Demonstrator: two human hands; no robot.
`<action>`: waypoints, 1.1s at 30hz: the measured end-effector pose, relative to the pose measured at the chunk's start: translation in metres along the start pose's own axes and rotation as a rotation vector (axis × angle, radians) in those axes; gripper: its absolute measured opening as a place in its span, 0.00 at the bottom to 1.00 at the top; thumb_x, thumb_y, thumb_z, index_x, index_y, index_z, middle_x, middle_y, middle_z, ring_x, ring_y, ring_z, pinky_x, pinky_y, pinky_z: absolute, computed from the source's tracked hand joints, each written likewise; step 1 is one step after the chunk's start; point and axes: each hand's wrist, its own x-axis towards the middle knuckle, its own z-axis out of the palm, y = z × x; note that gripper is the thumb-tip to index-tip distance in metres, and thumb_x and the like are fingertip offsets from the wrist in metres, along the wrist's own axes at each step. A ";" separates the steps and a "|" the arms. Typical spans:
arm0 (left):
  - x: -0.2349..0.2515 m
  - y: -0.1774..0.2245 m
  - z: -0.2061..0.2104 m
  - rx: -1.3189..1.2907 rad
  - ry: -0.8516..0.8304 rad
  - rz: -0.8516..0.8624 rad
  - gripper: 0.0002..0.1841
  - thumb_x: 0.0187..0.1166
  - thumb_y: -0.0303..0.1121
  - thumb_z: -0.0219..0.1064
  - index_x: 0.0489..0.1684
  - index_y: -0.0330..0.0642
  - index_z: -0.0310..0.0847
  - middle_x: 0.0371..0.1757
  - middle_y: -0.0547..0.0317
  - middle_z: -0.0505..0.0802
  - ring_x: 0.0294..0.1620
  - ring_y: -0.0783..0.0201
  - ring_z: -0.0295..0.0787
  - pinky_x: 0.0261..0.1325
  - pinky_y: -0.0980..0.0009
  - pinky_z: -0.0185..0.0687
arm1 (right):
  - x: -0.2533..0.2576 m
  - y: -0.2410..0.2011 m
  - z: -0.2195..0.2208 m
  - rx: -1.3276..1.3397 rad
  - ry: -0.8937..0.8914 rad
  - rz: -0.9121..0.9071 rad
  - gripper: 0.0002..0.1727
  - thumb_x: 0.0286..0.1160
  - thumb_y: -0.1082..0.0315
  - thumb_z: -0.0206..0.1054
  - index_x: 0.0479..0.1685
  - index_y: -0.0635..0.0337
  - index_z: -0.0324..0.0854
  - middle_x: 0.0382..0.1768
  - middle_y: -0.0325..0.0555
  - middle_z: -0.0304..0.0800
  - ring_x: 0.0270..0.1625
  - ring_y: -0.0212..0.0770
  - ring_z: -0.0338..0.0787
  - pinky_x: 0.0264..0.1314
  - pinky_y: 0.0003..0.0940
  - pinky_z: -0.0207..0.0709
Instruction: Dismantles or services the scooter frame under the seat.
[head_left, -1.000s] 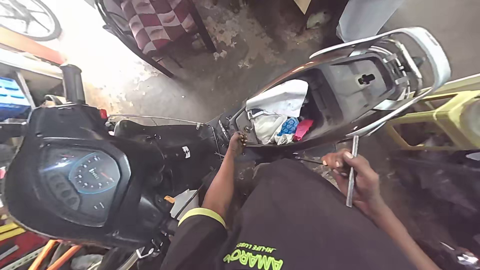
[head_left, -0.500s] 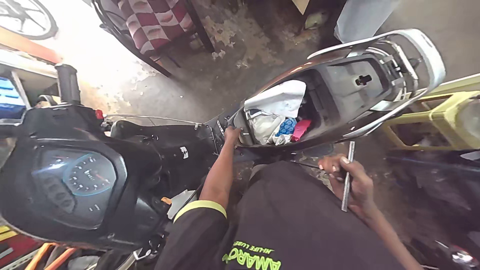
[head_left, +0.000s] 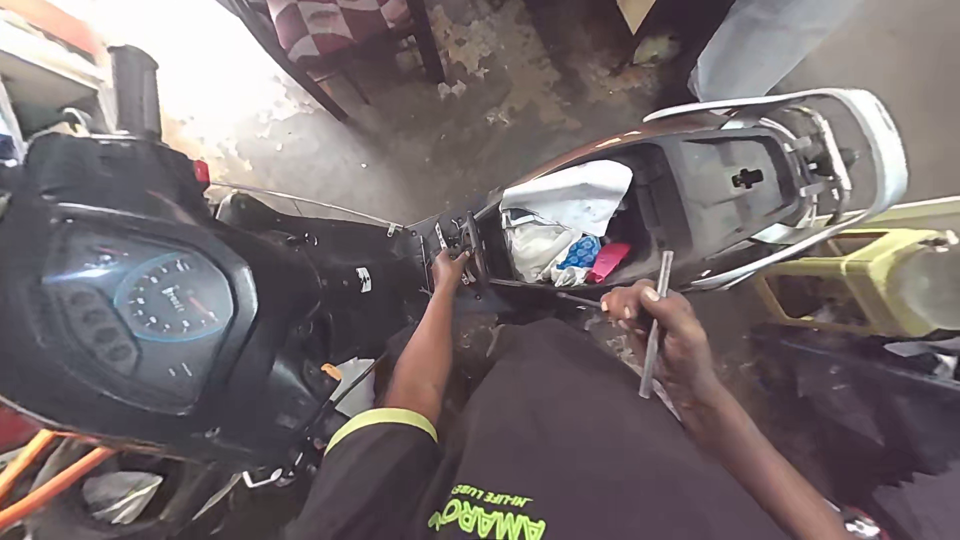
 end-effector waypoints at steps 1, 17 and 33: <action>-0.003 -0.006 0.002 -0.068 0.034 0.010 0.22 0.80 0.48 0.70 0.61 0.41 0.86 0.53 0.42 0.93 0.55 0.44 0.91 0.63 0.40 0.83 | 0.005 -0.008 0.009 -0.016 -0.043 -0.022 0.19 0.86 0.53 0.58 0.24 0.46 0.83 0.22 0.28 0.81 0.30 0.26 0.81 0.48 0.28 0.79; -0.044 -0.067 0.044 -0.816 0.309 -0.358 0.17 0.90 0.38 0.58 0.64 0.32 0.80 0.37 0.49 0.84 0.26 0.64 0.74 0.31 0.66 0.75 | 0.091 0.146 0.024 -0.259 -0.072 0.264 0.18 0.89 0.66 0.44 0.47 0.63 0.80 0.40 0.42 0.90 0.43 0.33 0.86 0.54 0.31 0.80; -0.072 -0.041 0.040 -0.925 0.332 -0.202 0.13 0.88 0.34 0.61 0.57 0.33 0.83 0.33 0.56 0.84 0.22 0.70 0.73 0.26 0.74 0.72 | 0.082 0.187 0.014 -0.556 0.102 0.963 0.21 0.91 0.69 0.51 0.79 0.61 0.66 0.52 0.50 0.94 0.30 0.37 0.92 0.30 0.31 0.85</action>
